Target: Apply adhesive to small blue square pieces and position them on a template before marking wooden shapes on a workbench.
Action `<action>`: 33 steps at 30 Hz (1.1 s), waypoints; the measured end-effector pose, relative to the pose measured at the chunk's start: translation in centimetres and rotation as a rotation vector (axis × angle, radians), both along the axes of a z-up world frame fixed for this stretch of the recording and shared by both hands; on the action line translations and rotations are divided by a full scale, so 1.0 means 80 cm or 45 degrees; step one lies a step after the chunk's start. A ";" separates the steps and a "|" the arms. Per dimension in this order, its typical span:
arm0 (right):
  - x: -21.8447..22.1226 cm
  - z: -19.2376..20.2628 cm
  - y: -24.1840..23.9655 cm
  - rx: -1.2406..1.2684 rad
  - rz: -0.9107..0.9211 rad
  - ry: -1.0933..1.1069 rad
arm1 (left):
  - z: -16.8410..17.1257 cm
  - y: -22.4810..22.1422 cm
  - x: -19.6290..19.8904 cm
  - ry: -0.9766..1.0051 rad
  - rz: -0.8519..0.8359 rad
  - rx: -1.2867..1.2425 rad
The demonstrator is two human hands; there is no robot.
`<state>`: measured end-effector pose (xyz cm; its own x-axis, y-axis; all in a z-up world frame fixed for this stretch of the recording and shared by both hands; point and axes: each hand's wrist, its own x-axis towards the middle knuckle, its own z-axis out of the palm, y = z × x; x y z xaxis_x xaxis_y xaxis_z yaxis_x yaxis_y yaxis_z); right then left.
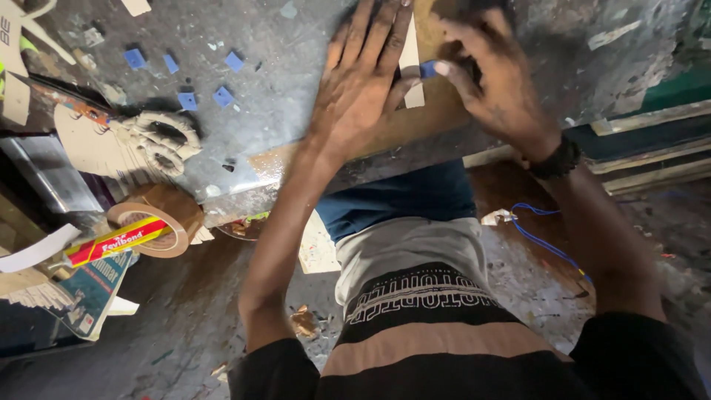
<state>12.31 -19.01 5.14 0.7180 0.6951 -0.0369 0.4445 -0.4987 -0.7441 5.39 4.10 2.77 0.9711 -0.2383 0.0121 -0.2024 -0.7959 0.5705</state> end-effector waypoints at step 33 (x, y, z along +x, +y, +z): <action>-0.021 0.009 -0.006 0.032 -0.045 -0.004 | 0.008 0.010 0.009 0.001 -0.039 0.009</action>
